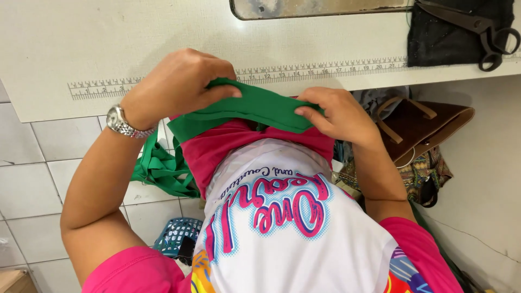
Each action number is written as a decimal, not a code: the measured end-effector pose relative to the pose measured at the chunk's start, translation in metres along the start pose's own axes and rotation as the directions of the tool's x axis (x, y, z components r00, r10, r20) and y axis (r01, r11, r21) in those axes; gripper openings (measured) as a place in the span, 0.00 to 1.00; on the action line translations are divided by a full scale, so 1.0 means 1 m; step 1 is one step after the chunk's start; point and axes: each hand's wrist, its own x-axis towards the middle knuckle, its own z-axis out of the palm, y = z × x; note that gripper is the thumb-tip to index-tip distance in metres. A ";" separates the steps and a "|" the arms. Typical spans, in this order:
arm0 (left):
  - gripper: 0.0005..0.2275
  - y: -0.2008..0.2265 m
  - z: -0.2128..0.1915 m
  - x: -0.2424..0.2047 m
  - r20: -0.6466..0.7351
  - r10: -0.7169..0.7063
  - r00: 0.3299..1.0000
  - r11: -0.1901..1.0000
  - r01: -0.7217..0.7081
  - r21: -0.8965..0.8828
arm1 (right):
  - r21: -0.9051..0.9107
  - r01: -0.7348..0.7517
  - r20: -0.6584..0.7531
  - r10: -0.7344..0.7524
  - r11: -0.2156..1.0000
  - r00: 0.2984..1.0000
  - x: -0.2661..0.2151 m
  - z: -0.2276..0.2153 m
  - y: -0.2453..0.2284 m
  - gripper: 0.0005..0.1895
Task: The person is folding green fabric strips and sewing them using an industrial sewing machine on a factory floor.
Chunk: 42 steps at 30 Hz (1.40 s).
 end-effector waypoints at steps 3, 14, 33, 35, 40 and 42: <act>0.08 -0.010 -0.010 -0.003 -0.025 -0.018 1.000 1.000 0.018 -0.004 | 0.072 0.016 -0.094 -0.009 0.997 0.996 0.002 -0.005 0.003 0.07; 0.05 -0.068 0.006 0.017 -0.330 0.061 0.942 0.996 -0.039 0.075 | -0.154 0.008 -0.399 -0.069 0.988 0.914 0.019 0.011 0.030 0.19; 0.08 -0.131 0.034 -0.181 -0.811 -0.290 0.507 0.890 0.456 -0.033 | -0.173 -0.025 -0.381 -0.043 0.985 0.924 0.017 0.010 0.034 0.17; 0.09 -0.134 0.034 -0.191 -0.824 -0.286 0.489 0.893 0.448 -0.044 | -0.192 0.000 -0.398 -0.078 0.981 0.914 0.023 0.007 0.032 0.18; 0.14 -0.131 0.045 -0.211 -0.848 -0.377 0.374 0.870 0.456 -0.185 | -0.267 -0.021 -0.334 -0.073 0.963 0.940 0.024 0.003 0.032 0.17; 0.14 -0.084 0.023 -0.081 -0.722 -0.230 0.652 0.923 0.382 0.051 | -0.236 -0.019 -0.331 -0.062 0.971 0.942 0.021 0.005 0.030 0.17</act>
